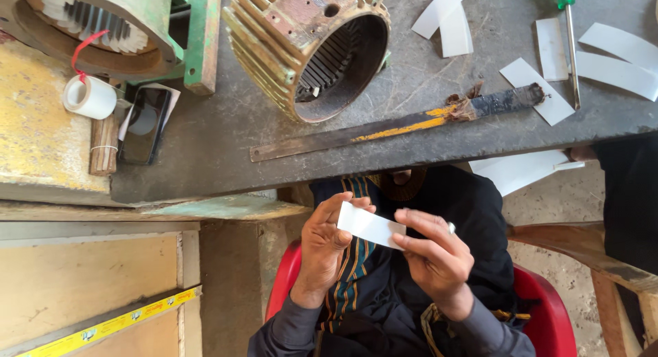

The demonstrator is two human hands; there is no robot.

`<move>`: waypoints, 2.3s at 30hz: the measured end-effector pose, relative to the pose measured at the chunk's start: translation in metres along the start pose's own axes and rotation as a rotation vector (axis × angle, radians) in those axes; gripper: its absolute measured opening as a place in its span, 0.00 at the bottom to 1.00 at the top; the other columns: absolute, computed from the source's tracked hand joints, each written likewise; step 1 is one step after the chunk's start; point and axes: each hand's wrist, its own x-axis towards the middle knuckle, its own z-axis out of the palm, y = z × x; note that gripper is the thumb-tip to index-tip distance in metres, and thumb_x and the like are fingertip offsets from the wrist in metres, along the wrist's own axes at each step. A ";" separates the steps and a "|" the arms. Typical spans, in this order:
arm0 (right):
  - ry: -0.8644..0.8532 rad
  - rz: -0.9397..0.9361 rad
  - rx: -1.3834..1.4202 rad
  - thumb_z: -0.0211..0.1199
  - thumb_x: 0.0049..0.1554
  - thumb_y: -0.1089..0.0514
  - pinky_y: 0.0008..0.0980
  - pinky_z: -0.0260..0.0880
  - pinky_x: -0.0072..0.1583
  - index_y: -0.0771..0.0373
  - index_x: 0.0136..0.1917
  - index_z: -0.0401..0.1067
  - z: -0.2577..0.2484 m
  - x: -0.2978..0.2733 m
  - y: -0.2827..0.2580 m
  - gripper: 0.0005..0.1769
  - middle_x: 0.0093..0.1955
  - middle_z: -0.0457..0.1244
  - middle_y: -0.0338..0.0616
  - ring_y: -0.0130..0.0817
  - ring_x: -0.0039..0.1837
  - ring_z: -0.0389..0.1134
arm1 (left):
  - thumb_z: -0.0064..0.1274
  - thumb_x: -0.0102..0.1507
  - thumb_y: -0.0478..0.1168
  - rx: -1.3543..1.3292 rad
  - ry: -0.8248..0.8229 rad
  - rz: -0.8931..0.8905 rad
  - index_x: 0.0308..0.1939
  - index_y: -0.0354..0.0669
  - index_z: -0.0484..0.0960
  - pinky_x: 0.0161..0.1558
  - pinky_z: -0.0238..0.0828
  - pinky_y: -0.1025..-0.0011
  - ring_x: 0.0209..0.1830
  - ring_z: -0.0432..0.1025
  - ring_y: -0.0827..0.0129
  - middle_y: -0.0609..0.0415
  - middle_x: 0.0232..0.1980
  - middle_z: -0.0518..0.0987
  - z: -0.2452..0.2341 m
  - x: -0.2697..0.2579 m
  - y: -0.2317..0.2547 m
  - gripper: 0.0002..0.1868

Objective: The person folds small white rectangular pieces of material and inserts them into the slots of a disassembled motor stator. They carefully place the pieces into the grooves between the metal laminations, adjusting the stator's position on the workbench as needed.

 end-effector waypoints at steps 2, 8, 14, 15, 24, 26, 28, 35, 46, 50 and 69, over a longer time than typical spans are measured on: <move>-0.170 0.007 0.000 0.78 0.41 0.54 0.54 0.67 0.69 0.63 0.51 0.77 -0.009 0.012 -0.008 0.25 0.62 0.67 0.53 0.56 0.67 0.68 | 0.66 0.64 0.48 0.044 -0.032 -0.007 0.70 0.38 0.71 0.73 0.67 0.55 0.72 0.69 0.53 0.39 0.68 0.76 -0.004 0.001 0.003 0.35; -0.217 0.071 -0.069 0.78 0.46 0.57 0.49 0.70 0.68 0.61 0.57 0.73 -0.004 0.022 -0.024 0.27 0.63 0.68 0.50 0.51 0.66 0.70 | 0.66 0.66 0.45 0.057 -0.144 -0.021 0.68 0.40 0.72 0.78 0.60 0.54 0.79 0.63 0.54 0.42 0.74 0.71 -0.003 0.003 0.004 0.31; -0.154 0.121 0.036 0.78 0.48 0.59 0.37 0.74 0.57 0.65 0.62 0.71 0.009 0.024 -0.027 0.31 0.59 0.69 0.47 0.45 0.60 0.73 | 0.67 0.64 0.49 0.139 -0.140 0.077 0.66 0.42 0.78 0.80 0.58 0.52 0.79 0.61 0.55 0.45 0.73 0.71 0.001 0.004 0.008 0.30; -0.146 0.115 0.029 0.78 0.47 0.59 0.37 0.74 0.56 0.65 0.62 0.72 0.010 0.023 -0.027 0.31 0.59 0.69 0.48 0.45 0.59 0.73 | 0.68 0.64 0.50 0.121 -0.134 0.060 0.66 0.42 0.78 0.79 0.58 0.52 0.79 0.61 0.55 0.45 0.72 0.71 0.000 0.004 0.008 0.30; -0.125 0.190 0.000 0.78 0.47 0.60 0.34 0.72 0.55 0.64 0.61 0.75 0.008 0.017 -0.030 0.29 0.56 0.69 0.47 0.42 0.55 0.72 | 0.69 0.62 0.50 0.030 -0.117 -0.012 0.64 0.44 0.79 0.76 0.61 0.50 0.79 0.60 0.56 0.48 0.71 0.70 0.002 0.002 0.006 0.29; -0.121 0.217 -0.001 0.78 0.46 0.59 0.34 0.71 0.55 0.63 0.59 0.76 0.006 0.016 -0.030 0.27 0.55 0.69 0.46 0.41 0.55 0.72 | 0.69 0.62 0.50 0.025 -0.110 -0.018 0.63 0.44 0.79 0.75 0.63 0.51 0.78 0.61 0.56 0.49 0.70 0.71 0.001 0.001 0.004 0.29; -0.091 0.209 0.020 0.77 0.48 0.61 0.34 0.72 0.57 0.62 0.57 0.77 0.007 0.014 -0.029 0.23 0.55 0.70 0.43 0.39 0.57 0.73 | 0.68 0.64 0.47 0.028 -0.107 0.007 0.59 0.42 0.81 0.76 0.63 0.52 0.77 0.63 0.55 0.49 0.70 0.72 0.002 0.002 0.001 0.23; -0.083 0.375 0.133 0.75 0.50 0.64 0.30 0.74 0.54 0.64 0.55 0.78 0.008 0.007 -0.025 0.19 0.55 0.70 0.45 0.35 0.56 0.73 | 0.69 0.62 0.42 0.042 0.009 0.004 0.63 0.37 0.80 0.69 0.67 0.61 0.66 0.69 0.62 0.51 0.64 0.77 0.012 -0.004 -0.001 0.27; -0.109 0.386 0.138 0.74 0.51 0.63 0.28 0.73 0.52 0.64 0.55 0.78 0.005 0.009 -0.021 0.17 0.53 0.71 0.45 0.33 0.53 0.73 | 0.68 0.62 0.36 0.265 -0.007 0.083 0.53 0.32 0.83 0.55 0.76 0.73 0.51 0.77 0.71 0.50 0.52 0.81 -0.004 0.006 0.011 0.18; -0.084 0.240 0.051 0.73 0.53 0.63 0.31 0.72 0.55 0.64 0.55 0.77 0.003 0.018 -0.027 0.17 0.54 0.70 0.45 0.37 0.55 0.73 | 0.66 0.64 0.33 0.312 0.079 0.154 0.49 0.32 0.83 0.50 0.75 0.76 0.46 0.77 0.74 0.50 0.49 0.83 0.006 0.004 0.006 0.13; -0.085 0.304 0.135 0.75 0.51 0.63 0.26 0.75 0.51 0.63 0.55 0.80 0.007 0.012 -0.019 0.18 0.52 0.71 0.43 0.30 0.52 0.73 | 0.63 0.63 0.31 0.339 0.060 0.134 0.54 0.32 0.83 0.51 0.77 0.76 0.48 0.78 0.73 0.51 0.52 0.82 0.008 0.002 0.010 0.15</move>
